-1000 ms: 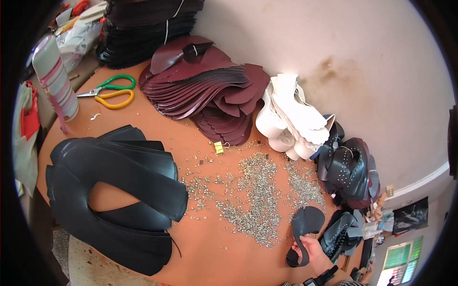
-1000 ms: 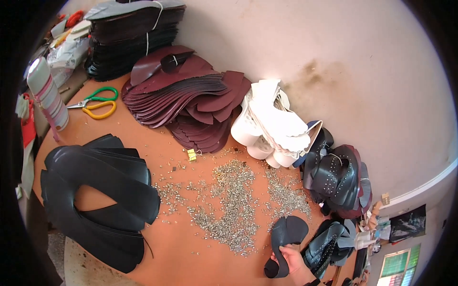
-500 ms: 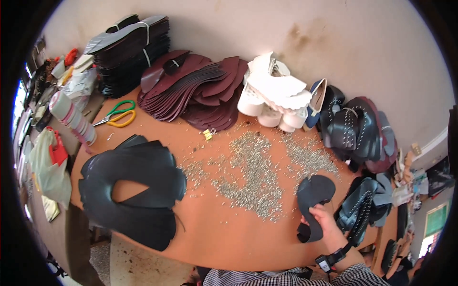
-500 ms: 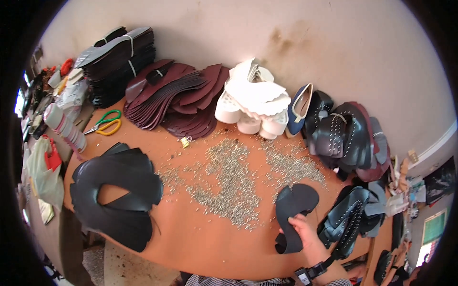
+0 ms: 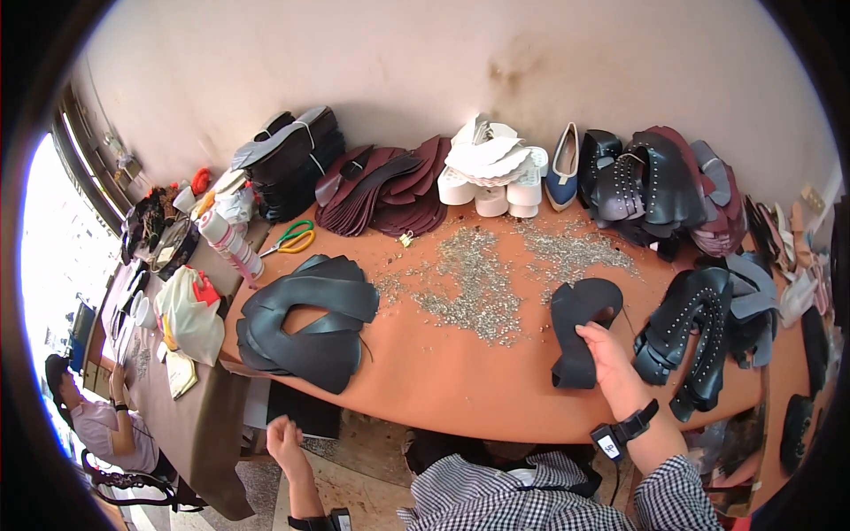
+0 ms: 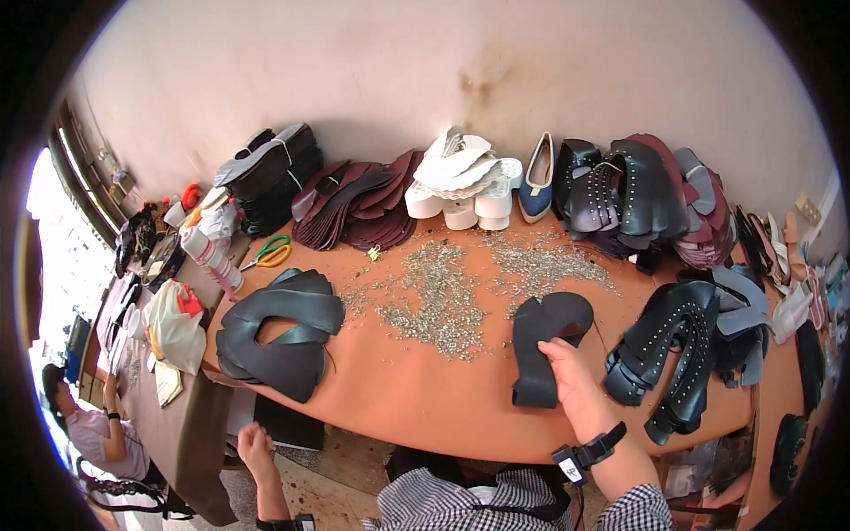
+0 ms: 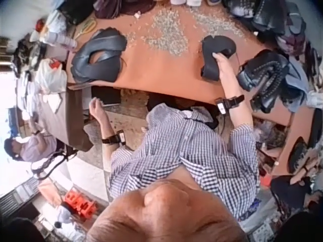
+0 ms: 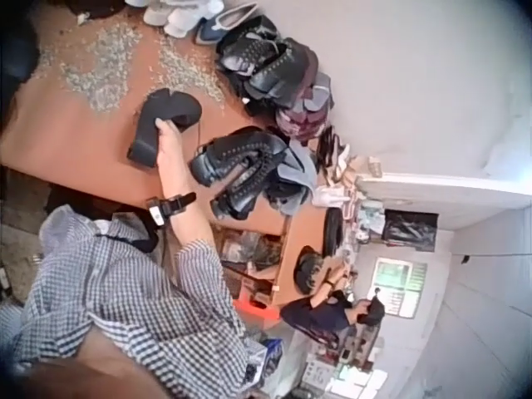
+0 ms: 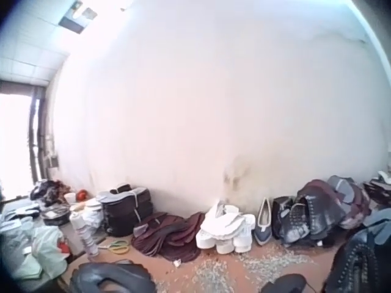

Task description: The recorder is assembling leather shoe uppers by carefully aligning and pressing them together at a workbench in a factory setting.

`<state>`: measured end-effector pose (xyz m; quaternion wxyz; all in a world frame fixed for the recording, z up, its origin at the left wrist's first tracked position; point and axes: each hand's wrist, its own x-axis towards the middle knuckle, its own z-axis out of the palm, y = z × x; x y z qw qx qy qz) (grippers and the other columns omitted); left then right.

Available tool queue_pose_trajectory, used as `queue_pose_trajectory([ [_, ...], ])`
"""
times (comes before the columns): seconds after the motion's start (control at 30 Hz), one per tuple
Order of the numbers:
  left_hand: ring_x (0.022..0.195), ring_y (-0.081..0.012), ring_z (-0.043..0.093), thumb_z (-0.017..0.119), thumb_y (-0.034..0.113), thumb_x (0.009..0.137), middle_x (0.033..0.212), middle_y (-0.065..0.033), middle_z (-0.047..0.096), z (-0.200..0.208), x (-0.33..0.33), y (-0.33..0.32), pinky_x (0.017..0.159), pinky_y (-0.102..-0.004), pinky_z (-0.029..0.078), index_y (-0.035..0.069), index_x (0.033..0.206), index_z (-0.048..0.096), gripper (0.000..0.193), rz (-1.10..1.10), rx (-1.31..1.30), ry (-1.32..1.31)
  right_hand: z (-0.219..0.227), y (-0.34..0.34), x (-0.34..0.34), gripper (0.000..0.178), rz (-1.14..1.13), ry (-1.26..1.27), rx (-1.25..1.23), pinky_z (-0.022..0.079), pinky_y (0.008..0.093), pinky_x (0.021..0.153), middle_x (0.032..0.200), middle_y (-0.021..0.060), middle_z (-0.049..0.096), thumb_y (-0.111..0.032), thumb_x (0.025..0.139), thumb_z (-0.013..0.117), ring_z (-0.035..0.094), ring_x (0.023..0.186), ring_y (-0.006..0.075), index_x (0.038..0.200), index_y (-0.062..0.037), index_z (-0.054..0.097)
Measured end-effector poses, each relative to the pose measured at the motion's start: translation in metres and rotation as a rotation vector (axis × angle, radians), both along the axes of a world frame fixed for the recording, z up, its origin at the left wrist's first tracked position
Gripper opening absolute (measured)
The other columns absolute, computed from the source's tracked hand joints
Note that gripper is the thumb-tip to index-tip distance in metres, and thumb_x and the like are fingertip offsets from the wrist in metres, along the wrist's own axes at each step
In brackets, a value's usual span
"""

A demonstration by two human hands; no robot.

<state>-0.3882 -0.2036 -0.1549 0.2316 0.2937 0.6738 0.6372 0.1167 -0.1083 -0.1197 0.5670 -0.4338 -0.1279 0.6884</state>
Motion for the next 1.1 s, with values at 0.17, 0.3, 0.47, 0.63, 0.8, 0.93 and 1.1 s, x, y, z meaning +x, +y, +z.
queue_pose_trajectory([
  [0.17, 0.084, -0.0112, 0.055, 0.055, 0.000, 0.080, 0.092, -0.0049, 0.058, 0.097, 0.105, 0.055, 0.074, -0.0226, 0.044, -0.004, 0.096, 0.059, 0.017, -0.629, 0.040, 0.178, 0.023, -0.024, -0.020, 0.018, -0.129, 0.041, 0.155, 0.051, 0.0385, 0.074, 0.093, 0.0110, 0.058, 0.001, 0.078, 0.050, 0.059, 0.082, 0.0230, 0.096, 0.0002, 0.050],
  [0.3, 0.116, -0.0321, 0.043, 0.058, 0.018, 0.082, 0.123, -0.0220, 0.045, 0.088, 0.178, 0.109, 0.096, -0.0333, 0.036, -0.003, 0.119, 0.045, 0.044, -0.981, 0.089, 1.038, 0.036, -0.039, -0.024, 0.011, -0.248, 0.108, 0.271, 0.050, 0.0378, 0.073, 0.088, 0.0094, 0.057, 0.004, 0.075, 0.050, 0.058, 0.081, 0.0221, 0.084, -0.0020, 0.049],
  [0.47, 0.130, -0.0331, 0.020, 0.052, 0.041, 0.083, 0.138, -0.0226, 0.023, 0.046, 0.237, 0.145, 0.104, -0.0426, 0.021, -0.008, 0.130, 0.025, 0.073, -1.133, -0.078, 1.414, 0.028, -0.057, -0.013, 0.010, -0.418, 0.142, 0.291, 0.049, 0.0373, 0.077, 0.087, 0.0088, 0.056, 0.006, 0.074, 0.049, 0.056, 0.085, 0.0210, 0.076, -0.0039, 0.048],
  [0.63, 0.134, -0.0295, 0.008, 0.036, 0.054, 0.085, 0.142, -0.0202, 0.014, 0.026, 0.272, 0.152, 0.106, -0.0490, 0.009, -0.005, 0.134, 0.020, 0.078, -1.189, -0.202, 1.513, 0.022, -0.067, -0.005, 0.014, -0.462, 0.103, 0.253, 0.046, 0.0375, 0.081, 0.089, 0.0073, 0.055, 0.006, 0.074, 0.049, 0.053, 0.086, 0.0198, 0.070, -0.0067, 0.047],
  [0.8, 0.134, -0.0293, 0.007, 0.034, 0.055, 0.086, 0.142, -0.0193, 0.014, 0.028, 0.327, 0.174, 0.106, -0.0474, 0.009, -0.005, 0.134, 0.019, 0.079, -1.193, -0.158, 1.467, 0.019, -0.051, -0.007, 0.014, -0.477, 0.093, 0.162, 0.046, 0.0374, 0.082, 0.093, 0.0056, 0.055, 0.006, 0.074, 0.049, 0.053, 0.088, 0.0196, 0.076, -0.0078, 0.048],
  [0.93, 0.134, -0.0284, 0.010, 0.034, 0.055, 0.086, 0.142, -0.0182, 0.017, 0.030, 0.362, 0.199, 0.106, -0.0476, 0.010, -0.004, 0.133, 0.022, 0.077, -1.175, -0.102, 1.426, 0.022, -0.037, -0.005, 0.015, -0.472, 0.148, 0.108, 0.045, 0.0386, 0.083, 0.092, 0.0035, 0.055, 0.005, 0.074, 0.050, 0.054, 0.088, 0.0203, 0.078, -0.0089, 0.049],
  [1.1, 0.131, -0.0316, 0.017, 0.043, 0.048, 0.086, 0.139, -0.0207, 0.022, 0.041, 0.361, 0.223, 0.104, -0.0469, 0.017, -0.003, 0.132, 0.026, 0.071, -1.246, -0.023, 1.121, 0.039, -0.012, 0.015, 0.006, -0.343, 0.219, 0.110, 0.046, 0.0397, 0.082, 0.089, 0.0078, 0.059, -0.002, 0.078, 0.048, 0.057, 0.086, 0.0224, 0.081, -0.0031, 0.054],
])
